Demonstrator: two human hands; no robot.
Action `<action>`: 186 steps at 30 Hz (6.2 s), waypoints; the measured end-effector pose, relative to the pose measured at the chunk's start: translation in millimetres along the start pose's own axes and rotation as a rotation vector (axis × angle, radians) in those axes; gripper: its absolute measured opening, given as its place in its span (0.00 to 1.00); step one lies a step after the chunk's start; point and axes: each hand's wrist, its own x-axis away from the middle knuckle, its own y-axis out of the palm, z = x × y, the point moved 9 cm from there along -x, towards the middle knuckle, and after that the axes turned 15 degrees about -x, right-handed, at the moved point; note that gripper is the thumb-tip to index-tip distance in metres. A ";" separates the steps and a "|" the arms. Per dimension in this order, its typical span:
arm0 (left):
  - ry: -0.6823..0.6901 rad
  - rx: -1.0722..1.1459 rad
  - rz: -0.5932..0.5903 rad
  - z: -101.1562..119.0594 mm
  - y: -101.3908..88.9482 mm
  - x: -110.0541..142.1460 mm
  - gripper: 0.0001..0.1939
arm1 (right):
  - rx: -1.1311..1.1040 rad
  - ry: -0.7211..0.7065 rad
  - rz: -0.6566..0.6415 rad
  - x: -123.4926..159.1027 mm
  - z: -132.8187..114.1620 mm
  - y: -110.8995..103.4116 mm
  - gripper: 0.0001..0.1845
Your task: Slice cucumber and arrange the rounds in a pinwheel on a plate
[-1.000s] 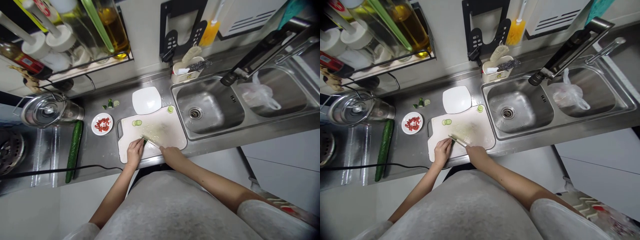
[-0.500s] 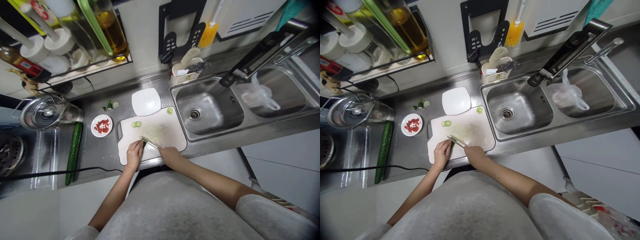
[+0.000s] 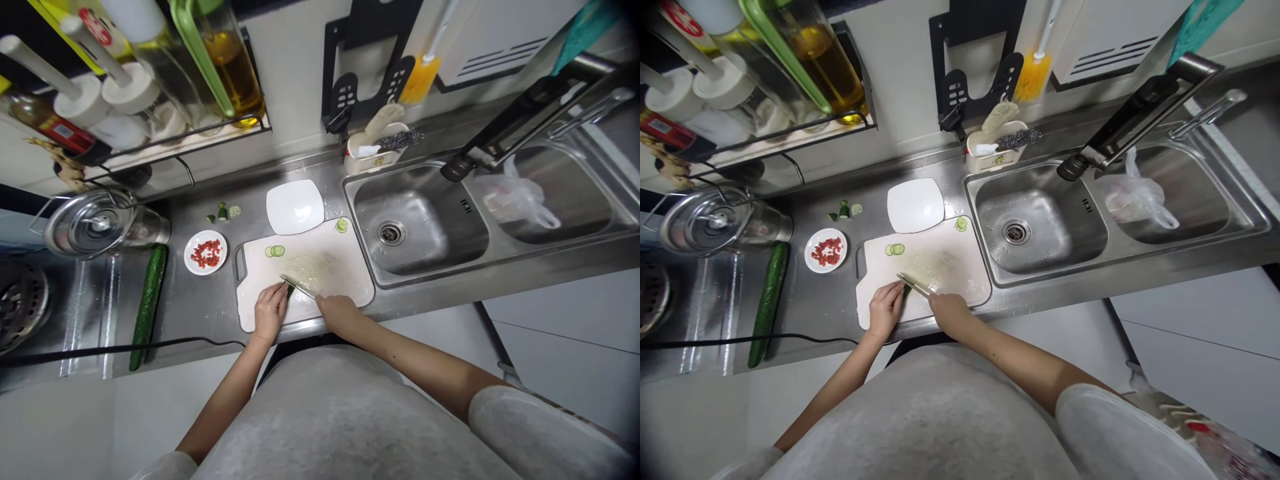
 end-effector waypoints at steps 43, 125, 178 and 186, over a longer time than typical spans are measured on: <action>-0.260 0.209 -0.044 1.5 -24.2 -37.4 0.19 | 0.183 -0.029 0.471 40.4 35.8 -34.7 0.18; -0.084 -0.085 0.002 0.0 -4.8 1.5 0.14 | 0.048 0.041 0.072 23.8 6.9 0.0 0.16; -0.039 -0.004 0.031 3.4 -4.6 -1.2 0.13 | -0.017 -0.049 0.021 -6.4 -1.7 -3.2 0.16; -0.033 0.013 0.048 2.7 -4.9 -0.5 0.13 | -0.008 -0.035 -0.010 -10.0 3.0 -0.7 0.17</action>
